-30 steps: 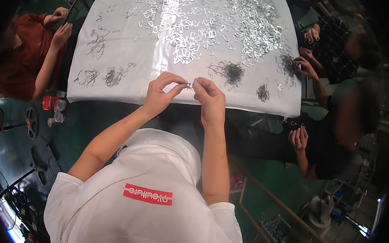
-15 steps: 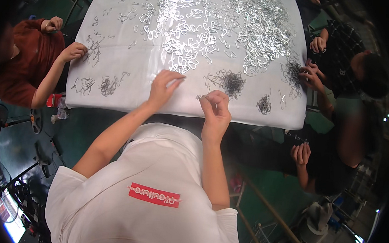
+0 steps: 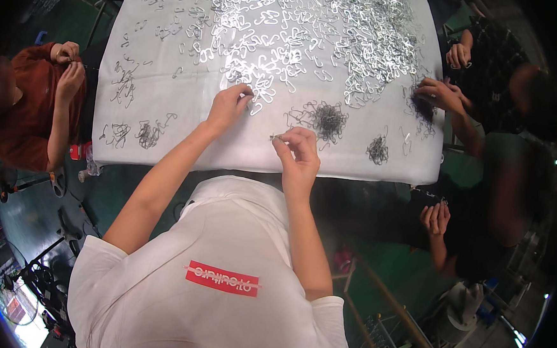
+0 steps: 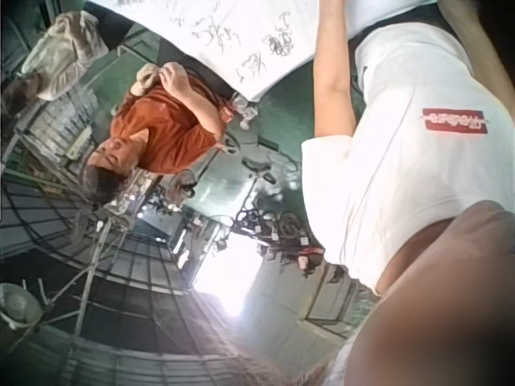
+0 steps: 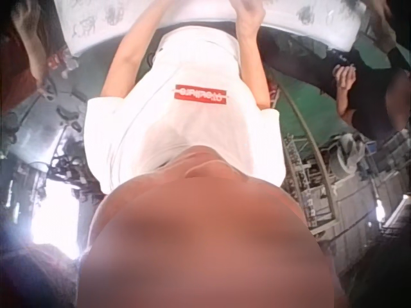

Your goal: The person picks small metal hooks and S-shaped clips from a white sheet on a table and links them by hand. They occasionally stand to hang the assembled chains on a nearby metal rack, then return to the table to continue linking more pieces.

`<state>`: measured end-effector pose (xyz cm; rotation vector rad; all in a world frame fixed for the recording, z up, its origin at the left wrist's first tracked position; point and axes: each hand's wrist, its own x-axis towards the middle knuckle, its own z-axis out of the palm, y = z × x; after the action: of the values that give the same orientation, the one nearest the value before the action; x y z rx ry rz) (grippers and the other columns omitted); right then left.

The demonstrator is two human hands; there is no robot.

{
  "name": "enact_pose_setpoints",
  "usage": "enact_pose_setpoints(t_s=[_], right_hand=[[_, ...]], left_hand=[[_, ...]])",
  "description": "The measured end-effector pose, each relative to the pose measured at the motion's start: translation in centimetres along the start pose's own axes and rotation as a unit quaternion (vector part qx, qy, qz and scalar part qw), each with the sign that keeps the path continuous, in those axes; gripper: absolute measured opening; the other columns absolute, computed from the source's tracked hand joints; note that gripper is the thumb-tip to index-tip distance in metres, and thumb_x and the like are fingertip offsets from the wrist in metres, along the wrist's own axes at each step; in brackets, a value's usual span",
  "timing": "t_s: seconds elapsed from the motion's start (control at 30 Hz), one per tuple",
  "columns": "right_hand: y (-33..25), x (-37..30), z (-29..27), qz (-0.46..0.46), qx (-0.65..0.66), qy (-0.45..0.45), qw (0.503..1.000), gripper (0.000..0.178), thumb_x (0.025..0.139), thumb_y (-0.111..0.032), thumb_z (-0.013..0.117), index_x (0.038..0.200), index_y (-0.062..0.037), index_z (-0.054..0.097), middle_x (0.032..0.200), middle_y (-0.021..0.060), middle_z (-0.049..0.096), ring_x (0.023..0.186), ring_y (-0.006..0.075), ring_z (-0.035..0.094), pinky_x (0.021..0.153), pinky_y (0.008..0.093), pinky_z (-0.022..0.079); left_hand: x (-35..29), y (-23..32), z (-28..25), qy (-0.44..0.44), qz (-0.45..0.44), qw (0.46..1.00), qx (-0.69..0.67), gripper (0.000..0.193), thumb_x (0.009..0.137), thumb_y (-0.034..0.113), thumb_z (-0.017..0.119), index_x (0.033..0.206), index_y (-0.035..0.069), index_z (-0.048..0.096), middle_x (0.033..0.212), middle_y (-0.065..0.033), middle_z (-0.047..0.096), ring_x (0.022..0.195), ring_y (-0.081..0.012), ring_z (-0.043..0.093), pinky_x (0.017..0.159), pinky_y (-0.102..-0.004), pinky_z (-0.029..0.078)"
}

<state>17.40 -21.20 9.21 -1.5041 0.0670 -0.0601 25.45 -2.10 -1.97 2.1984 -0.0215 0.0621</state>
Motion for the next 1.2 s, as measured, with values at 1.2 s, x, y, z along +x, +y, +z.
enact_pose_setpoints(t_s=[1.2], right_hand=[[3.1,4.1,-0.3,-0.095,-0.236,-0.021,0.967,0.01,0.076,-0.007,0.072,0.085,-0.0062,0.068,0.081,0.0072,0.059,0.076,0.0216,0.06,0.07,0.0335,0.048]], left_hand=[[-5.8,12.1,-8.1,0.022,0.044,0.961,-0.272,0.025,0.083,-0.002,0.065,0.108,0.001,0.063,0.095,-0.0083,0.07,0.091,-0.0161,0.068,0.081,-0.0271,0.054]])
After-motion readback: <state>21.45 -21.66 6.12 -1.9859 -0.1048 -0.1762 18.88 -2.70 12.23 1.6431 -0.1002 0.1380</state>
